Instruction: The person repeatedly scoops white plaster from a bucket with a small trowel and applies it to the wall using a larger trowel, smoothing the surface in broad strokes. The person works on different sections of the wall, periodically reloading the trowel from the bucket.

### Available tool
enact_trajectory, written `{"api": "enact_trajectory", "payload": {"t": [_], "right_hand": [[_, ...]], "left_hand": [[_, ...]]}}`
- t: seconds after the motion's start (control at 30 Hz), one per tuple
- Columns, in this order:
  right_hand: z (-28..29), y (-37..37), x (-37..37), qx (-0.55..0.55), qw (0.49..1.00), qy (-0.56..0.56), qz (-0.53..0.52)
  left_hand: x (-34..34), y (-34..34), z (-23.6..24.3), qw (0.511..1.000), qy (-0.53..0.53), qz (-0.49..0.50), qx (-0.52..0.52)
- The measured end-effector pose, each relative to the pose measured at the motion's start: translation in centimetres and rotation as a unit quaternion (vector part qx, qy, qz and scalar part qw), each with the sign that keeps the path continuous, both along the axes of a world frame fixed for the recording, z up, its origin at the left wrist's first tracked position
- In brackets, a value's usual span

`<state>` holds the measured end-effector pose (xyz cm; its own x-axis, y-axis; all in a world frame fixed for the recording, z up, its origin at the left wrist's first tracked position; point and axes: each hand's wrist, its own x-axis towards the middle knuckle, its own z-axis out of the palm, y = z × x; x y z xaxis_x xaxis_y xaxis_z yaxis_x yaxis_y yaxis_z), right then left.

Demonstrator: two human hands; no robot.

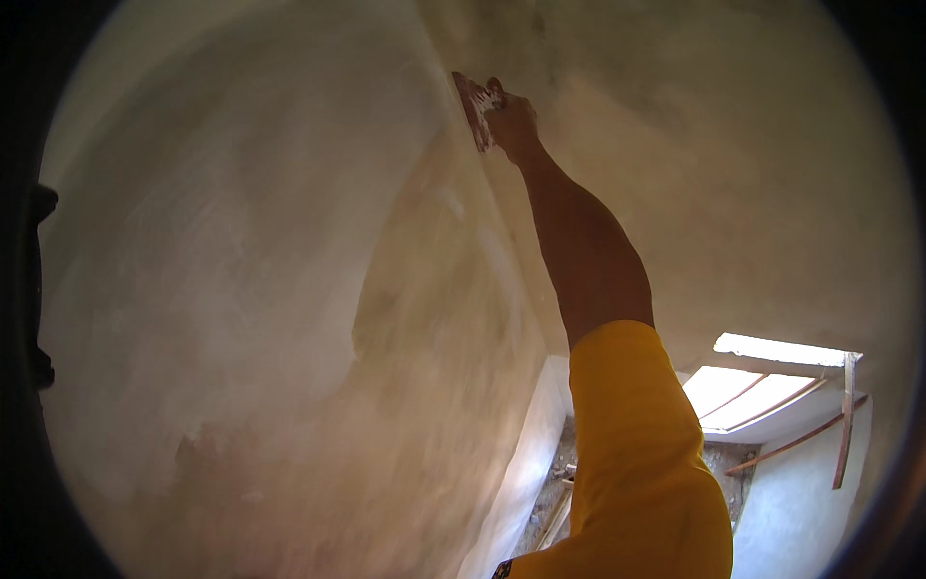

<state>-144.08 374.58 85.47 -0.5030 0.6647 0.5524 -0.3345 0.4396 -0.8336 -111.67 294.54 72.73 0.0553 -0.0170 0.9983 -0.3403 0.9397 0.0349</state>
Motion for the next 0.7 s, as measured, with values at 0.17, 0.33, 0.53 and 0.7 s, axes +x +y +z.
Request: {"api": "enact_trajectory", "payload": {"t": [0.17,0.33,0.53,0.7], "right_hand": [[0.0,0.9,-1.5,0.046,0.999,0.000,-0.013],[-1.3,5.4,-4.3,0.070,0.990,-0.068,0.104],[-1.7,4.5,-3.5,0.014,0.975,-0.041,0.217],[-6.8,-7.2,2.8,0.084,0.968,-0.027,0.236]], "left_hand": [[5.6,-1.1,-8.8,0.999,0.033,-0.014,0.011],[4.8,1.3,-10.1,0.999,0.027,-0.042,0.019],[0.6,4.7,-5.5,0.999,0.016,-0.041,-0.003],[-0.4,3.3,-3.6,0.999,0.017,-0.044,0.000]]}}
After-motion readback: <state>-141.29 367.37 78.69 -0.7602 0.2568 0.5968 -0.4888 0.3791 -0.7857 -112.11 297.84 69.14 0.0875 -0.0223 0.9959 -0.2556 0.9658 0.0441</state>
